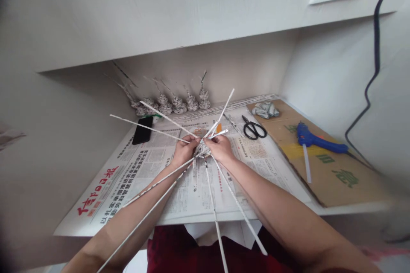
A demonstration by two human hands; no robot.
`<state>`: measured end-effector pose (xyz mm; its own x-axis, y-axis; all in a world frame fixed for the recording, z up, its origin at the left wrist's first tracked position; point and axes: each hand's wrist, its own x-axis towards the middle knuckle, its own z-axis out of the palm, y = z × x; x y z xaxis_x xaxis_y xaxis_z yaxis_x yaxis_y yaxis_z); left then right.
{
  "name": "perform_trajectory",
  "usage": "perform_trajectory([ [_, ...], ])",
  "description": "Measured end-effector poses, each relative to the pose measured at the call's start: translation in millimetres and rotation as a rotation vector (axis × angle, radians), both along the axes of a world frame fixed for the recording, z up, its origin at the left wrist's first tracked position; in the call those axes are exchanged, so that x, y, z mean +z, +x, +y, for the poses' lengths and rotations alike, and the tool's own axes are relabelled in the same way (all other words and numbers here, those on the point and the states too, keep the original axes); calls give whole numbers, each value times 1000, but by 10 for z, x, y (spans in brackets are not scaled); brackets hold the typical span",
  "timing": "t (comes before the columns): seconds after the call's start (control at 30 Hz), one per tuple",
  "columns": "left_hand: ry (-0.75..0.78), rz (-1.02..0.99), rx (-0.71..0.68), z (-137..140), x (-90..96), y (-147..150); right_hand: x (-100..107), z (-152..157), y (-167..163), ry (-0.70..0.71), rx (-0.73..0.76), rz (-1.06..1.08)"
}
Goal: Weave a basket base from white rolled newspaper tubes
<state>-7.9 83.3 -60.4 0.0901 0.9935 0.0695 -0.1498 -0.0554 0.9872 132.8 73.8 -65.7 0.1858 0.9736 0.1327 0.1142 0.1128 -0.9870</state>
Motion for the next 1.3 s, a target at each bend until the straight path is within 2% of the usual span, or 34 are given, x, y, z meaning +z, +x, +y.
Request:
perform_trajectory([
  [0.17, 0, 8, -56, 2, 28, -24, 24, -8, 32, 6, -11, 14],
  [0.33, -132, -49, -161, -51, 164, -63, 61, -17, 66, -6, -27, 3],
  [0.53, -114, -52, -181, -88, 276, -110, 65, -12, 90, 8, -42, -43],
  [0.63, -149, -61, -247, -83, 321, -152, 72, -4, 115, 5, -46, -55],
  [0.8, -232, -63, -280, -17, 325, -236, 118, 1, 161, -3, 37, -46],
  [0.93, -317, -21, -245, 27, 280, -243, 140, -35, 159, 70, 97, -138],
  [1.17, -145, 50, -233, -21, 232, -169, 167, -99, 102, 106, 120, -333],
  [1.3, -85, 46, -180, -32, 228, -146, 192, -111, 80, 90, 143, -236],
])
